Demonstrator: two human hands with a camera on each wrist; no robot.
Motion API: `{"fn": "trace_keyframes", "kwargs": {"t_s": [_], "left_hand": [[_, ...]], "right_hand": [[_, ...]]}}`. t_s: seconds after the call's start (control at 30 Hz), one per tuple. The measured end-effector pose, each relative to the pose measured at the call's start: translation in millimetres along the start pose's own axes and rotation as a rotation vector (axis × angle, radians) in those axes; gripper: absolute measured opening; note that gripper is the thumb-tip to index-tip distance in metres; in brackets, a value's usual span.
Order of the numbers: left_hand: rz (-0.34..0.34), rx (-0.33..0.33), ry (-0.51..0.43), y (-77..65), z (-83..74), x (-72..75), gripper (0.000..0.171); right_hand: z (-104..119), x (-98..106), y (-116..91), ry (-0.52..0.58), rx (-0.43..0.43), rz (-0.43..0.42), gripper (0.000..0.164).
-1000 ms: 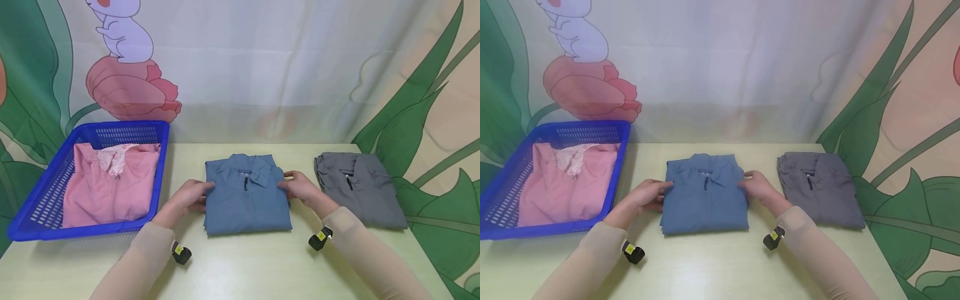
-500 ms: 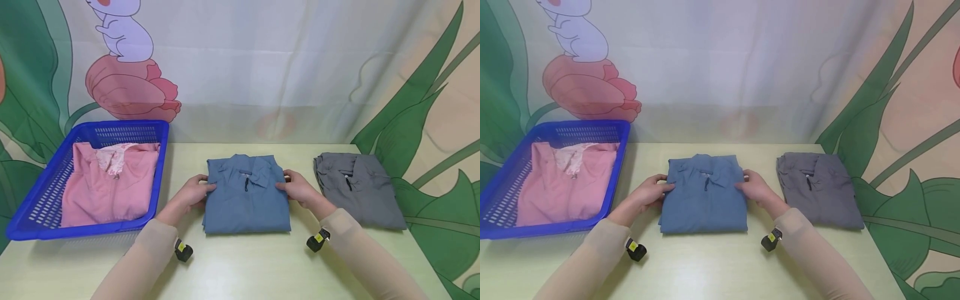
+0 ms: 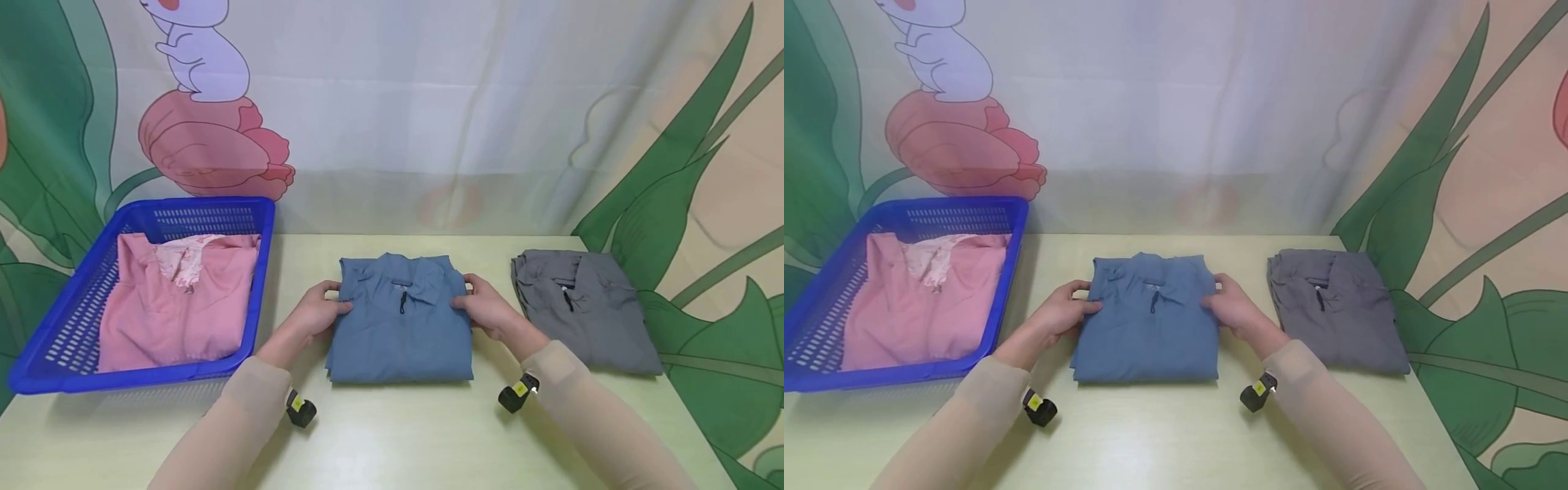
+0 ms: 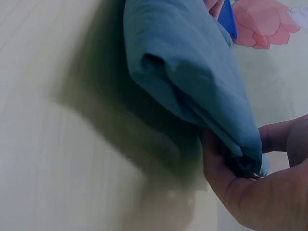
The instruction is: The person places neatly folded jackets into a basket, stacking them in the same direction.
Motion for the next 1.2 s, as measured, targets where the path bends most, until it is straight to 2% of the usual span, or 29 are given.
{"fn": "trace_keyframes", "kwargs": {"t_s": [0.1,0.2,0.37,0.53,0.87,1.03,1.2], "left_hand": [[0.003,-0.009,-0.008,-6.1,-7.0,2.7,0.051],[0.036,-0.008,-0.045,-12.0,-12.3,4.6,0.052],[0.074,-0.006,-0.092,-17.7,-13.3,5.5,0.055],[0.059,-0.022,-0.137,-22.1,-15.9,6.2,0.056],[0.047,-0.074,-0.142,-41.2,-35.3,3.0,0.057],[0.039,-0.101,-0.099,-55.0,-49.9,12.6,0.058],[0.032,-0.127,-0.047,-65.3,-62.4,31.5,0.059]], "right_hand": [[11,-2,-3,-0.004,0.035,0.015,0.065],[23,-3,-4,-0.005,0.074,0.031,0.065],[39,-6,-5,-0.018,0.110,0.064,0.066],[49,-4,-7,-0.034,0.124,0.078,0.066],[65,4,-15,-0.011,0.147,0.091,0.064],[78,1,-17,0.010,0.184,0.121,0.063],[92,-10,-17,0.053,0.238,0.119,0.065]]}}
Point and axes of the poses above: each hand's wrist, its own y-axis towards the middle knuckle, its own x-axis out of the back of the hand, z = x × y, the point moved 7 cm from there along y, towards the middle knuckle, and after that the axes turned 10 degrees about x, right-handed, at the moved point
